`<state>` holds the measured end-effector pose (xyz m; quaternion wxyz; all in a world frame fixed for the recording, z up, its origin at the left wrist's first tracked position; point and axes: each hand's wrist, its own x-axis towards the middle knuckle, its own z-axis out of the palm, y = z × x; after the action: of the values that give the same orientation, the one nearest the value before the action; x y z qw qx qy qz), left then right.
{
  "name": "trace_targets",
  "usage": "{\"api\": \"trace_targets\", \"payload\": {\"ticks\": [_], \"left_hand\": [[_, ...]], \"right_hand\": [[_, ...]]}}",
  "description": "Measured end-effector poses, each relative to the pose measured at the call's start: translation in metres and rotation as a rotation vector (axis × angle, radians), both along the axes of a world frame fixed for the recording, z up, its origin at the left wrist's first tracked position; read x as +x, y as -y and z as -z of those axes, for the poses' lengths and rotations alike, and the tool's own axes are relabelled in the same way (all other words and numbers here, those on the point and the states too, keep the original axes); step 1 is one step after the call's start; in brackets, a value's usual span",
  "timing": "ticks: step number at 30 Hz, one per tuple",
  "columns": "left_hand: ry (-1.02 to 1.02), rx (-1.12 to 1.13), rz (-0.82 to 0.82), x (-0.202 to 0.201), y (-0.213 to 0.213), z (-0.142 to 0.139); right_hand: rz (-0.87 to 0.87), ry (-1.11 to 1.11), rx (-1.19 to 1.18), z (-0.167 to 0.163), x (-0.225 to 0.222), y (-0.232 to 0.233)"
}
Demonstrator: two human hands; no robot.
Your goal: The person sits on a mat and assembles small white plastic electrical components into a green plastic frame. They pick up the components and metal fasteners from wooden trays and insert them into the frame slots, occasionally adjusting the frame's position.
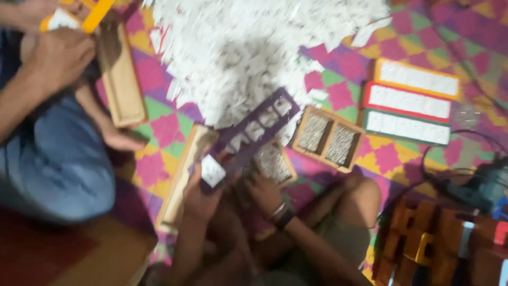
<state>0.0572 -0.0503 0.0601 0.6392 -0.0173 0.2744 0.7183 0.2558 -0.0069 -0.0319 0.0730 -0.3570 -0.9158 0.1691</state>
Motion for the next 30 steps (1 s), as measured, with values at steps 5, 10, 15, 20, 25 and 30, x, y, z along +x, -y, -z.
{"api": "trace_targets", "payload": {"ticks": [5, 10, 15, 20, 25, 30], "left_hand": [[0.113, 0.044, 0.043, 0.009, -0.006, 0.003], [0.092, 0.123, 0.044, 0.007, -0.002, 0.013], [0.171, 0.102, 0.027, 0.013, -0.006, 0.039], [-0.07, 0.214, 0.062, 0.03, 0.002, 0.054], [-0.01, 0.129, 0.038, 0.039, 0.0, 0.027], [-0.203, 0.108, 0.064, 0.042, -0.002, 0.018]], "right_hand": [[0.045, -0.206, 0.01, -0.004, 0.01, 0.001], [0.171, -0.274, -0.187, -0.009, 0.017, 0.003], [0.634, -0.731, -0.864, -0.028, 0.023, 0.004], [0.723, -0.984, -1.188, -0.072, 0.03, 0.004], [0.634, -0.913, -1.209, -0.114, 0.016, -0.007], [0.543, -0.877, -0.978, -0.116, -0.006, -0.004]]}}
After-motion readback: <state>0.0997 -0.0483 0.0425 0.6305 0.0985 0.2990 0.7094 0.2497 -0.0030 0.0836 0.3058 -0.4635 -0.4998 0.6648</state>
